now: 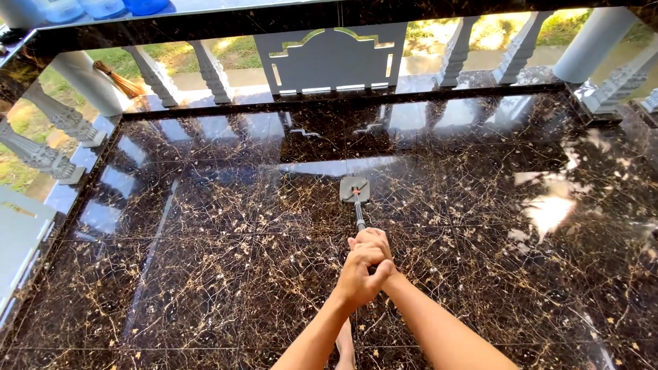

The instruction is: Mopping a dark marble balcony floor using a mop.

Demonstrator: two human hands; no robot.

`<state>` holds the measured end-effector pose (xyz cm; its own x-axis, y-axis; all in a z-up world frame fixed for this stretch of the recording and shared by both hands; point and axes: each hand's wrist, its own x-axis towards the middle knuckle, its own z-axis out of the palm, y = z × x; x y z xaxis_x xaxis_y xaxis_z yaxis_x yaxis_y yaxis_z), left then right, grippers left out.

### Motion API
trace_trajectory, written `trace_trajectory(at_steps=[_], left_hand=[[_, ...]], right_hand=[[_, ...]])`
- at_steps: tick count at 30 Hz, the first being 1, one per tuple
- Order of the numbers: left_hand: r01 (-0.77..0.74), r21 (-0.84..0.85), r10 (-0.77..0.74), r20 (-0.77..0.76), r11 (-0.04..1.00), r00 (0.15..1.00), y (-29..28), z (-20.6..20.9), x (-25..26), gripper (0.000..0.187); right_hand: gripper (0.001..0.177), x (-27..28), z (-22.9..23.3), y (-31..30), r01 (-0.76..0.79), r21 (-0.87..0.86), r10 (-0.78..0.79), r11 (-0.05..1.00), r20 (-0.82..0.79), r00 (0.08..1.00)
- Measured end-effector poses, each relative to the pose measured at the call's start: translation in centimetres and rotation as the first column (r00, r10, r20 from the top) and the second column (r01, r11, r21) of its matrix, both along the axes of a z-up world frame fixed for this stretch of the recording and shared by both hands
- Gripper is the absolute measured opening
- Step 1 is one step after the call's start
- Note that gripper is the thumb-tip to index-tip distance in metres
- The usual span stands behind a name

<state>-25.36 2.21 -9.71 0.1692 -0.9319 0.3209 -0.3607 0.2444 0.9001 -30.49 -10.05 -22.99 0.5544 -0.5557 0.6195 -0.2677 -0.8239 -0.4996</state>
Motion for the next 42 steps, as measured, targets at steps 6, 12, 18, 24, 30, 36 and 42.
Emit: trace_trajectory(at_steps=[6, 12, 18, 24, 30, 36, 42], left_hand=[[-0.074, -0.075, 0.078, 0.056, 0.994, 0.995, -5.7, -2.9, 3.9, 0.018], [-0.114, 0.08, 0.098, 0.178, 0.99, 0.979, -9.4, -7.6, 5.3, 0.026], [-0.085, 0.168, 0.061, 0.142, 0.982, 0.988, -10.2, -6.1, 5.5, 0.032], [-0.114, 0.128, 0.105, 0.081, 0.985, 0.991, -10.8, -5.3, 5.4, 0.029], [-0.113, 0.112, 0.108, 0.051, 0.987, 0.993, -10.0, -3.9, 3.4, 0.025], [-0.148, 0.2, 0.147, 0.021, 0.968, 0.989, -7.9, -1.8, -0.8, 0.03], [-0.144, -0.023, 0.142, -0.071, 0.989, 0.987, -4.4, 6.2, -4.7, 0.021]], right_hand=[[0.017, 2.9, -2.9, -5.8, -0.149, 0.225, 0.112, 0.963, 0.17, 0.979], [0.011, 2.7, -0.2, -8.6, -0.102, 0.574, 0.214, 0.813, -0.131, 0.968], [0.009, 3.1, 4.3, -7.1, -0.052, 0.823, 0.107, 0.566, -0.01, 0.994], [0.012, 3.4, 4.6, -7.5, -0.273, 0.879, 0.058, 0.391, 0.272, 0.961], [0.017, 0.8, 6.5, -6.5, -0.157, 0.675, 0.153, 0.721, 0.066, 0.986], [0.016, -3.5, 7.8, -4.8, -0.136, 0.407, 0.158, 0.903, -0.021, 0.987], [0.02, -6.5, 8.4, -3.1, -0.089, 0.293, 0.116, 0.952, -0.077, 0.99]])
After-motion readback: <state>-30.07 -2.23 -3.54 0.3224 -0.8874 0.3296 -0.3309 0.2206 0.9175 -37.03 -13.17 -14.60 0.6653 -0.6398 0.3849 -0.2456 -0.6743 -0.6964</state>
